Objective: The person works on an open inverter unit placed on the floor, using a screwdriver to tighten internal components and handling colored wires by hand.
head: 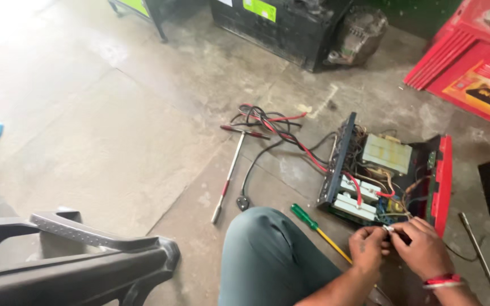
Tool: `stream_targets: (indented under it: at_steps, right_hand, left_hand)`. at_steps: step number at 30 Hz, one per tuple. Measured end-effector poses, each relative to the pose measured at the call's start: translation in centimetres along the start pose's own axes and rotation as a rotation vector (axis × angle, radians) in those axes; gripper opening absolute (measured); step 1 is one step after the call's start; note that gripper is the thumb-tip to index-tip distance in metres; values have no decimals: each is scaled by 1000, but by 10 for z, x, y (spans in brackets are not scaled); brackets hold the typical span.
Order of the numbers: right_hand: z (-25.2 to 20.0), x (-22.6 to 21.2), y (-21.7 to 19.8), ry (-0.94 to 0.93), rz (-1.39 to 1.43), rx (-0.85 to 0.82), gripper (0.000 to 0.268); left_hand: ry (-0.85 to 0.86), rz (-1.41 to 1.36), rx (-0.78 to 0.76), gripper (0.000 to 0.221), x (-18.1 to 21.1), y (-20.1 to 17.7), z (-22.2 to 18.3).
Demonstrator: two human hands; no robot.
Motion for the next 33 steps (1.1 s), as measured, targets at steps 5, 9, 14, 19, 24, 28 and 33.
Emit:
stream_targets:
  at_steps: [5, 9, 14, 19, 24, 28, 33]
  right_hand:
    - [-4, 13, 4, -28, -78, 5, 15]
    - [-3, 9, 14, 108, -47, -1, 16]
    - [-6, 19, 16, 5, -108, -31, 16]
    - [-9, 20, 23, -14, -143, -32, 16]
    - [-8, 23, 18, -83, -187, -21, 19]
    - [-5, 17, 23, -181, -139, 36, 15]
    - [-4, 11, 11, -89, -59, 193, 15]
  left_hand:
    - [395, 252, 32, 24, 56, 6, -30]
    - [323, 540, 219, 24, 103, 9, -55]
    - [274, 576, 185, 23, 120, 14, -68]
    - [302, 654, 188, 21, 124, 14, -70]
    - [324, 750, 131, 23, 107, 16, -54]
    - [494, 891, 99, 23, 94, 8, -25]
    - [161, 77, -127, 25, 59, 16, -14]
Point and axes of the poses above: each hand's wrist, its own z-axis towards the middle knuckle, its own y-axis out of the palm, x = y × z, the point moved 3 cm from there along z, towards the middle knuckle, and after that the axes turned 7 degrees about z, right-handed, at the moved point
